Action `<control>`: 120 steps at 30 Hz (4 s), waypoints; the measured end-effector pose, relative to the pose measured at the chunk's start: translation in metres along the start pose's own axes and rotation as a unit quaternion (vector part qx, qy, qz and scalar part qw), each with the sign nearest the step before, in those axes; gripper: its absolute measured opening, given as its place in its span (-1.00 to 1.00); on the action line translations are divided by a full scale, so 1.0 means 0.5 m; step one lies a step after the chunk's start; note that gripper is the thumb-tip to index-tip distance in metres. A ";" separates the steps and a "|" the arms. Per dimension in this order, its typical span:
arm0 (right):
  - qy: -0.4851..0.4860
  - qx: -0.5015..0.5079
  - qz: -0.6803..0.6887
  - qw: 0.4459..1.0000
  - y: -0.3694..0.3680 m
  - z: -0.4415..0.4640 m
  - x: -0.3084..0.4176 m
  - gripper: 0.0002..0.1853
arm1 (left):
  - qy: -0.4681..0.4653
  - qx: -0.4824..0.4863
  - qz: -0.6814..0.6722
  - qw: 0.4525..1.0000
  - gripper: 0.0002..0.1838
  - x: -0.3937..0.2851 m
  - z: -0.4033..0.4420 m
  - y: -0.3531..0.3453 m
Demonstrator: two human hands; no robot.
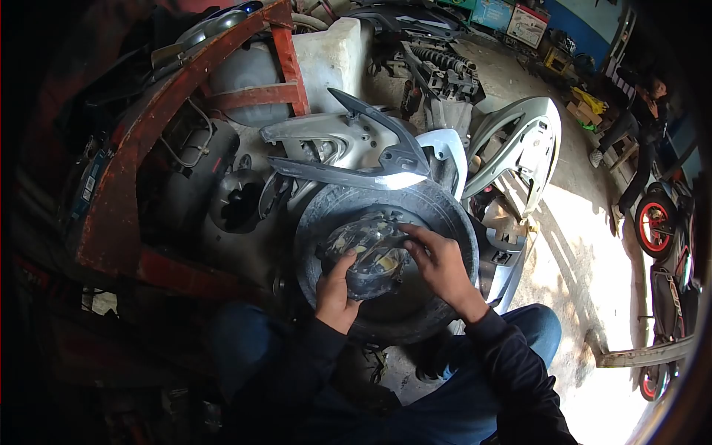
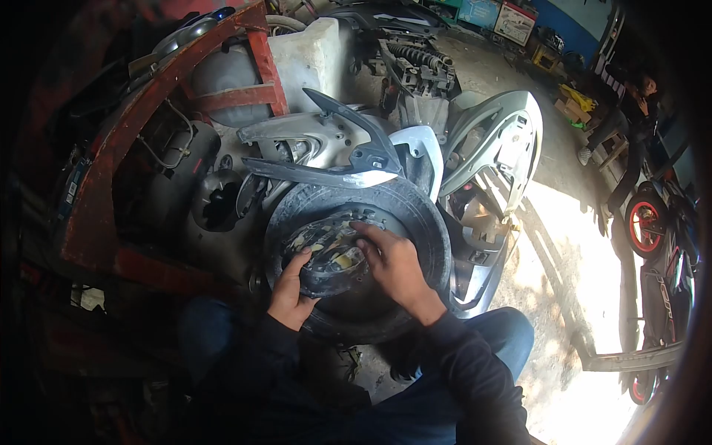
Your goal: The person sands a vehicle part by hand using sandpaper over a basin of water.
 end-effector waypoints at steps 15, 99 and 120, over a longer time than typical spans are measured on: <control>0.101 0.058 0.023 0.993 -0.092 -0.033 0.032 -0.63 | 0.031 0.008 -0.049 0.998 -0.64 -0.004 -0.004 0.000; 0.061 -0.025 -0.046 0.997 -0.068 -0.015 -0.019 -0.86 | -0.007 0.003 -0.042 0.999 -0.64 -0.006 -0.004 -0.005; 0.075 -0.041 -0.033 0.996 -0.066 -0.016 -0.005 -0.87 | 0.011 -0.016 -0.009 1.000 -0.70 0.000 -0.002 0.001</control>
Point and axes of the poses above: each hand's wrist, its own z-axis towards the middle knuckle, its own y-axis out of the back of the hand, x = y × z, the point moved 10 cm from there along z, towards the middle knuckle, and after that the axes turned 9 degrees about y, right-handed, at the moved point
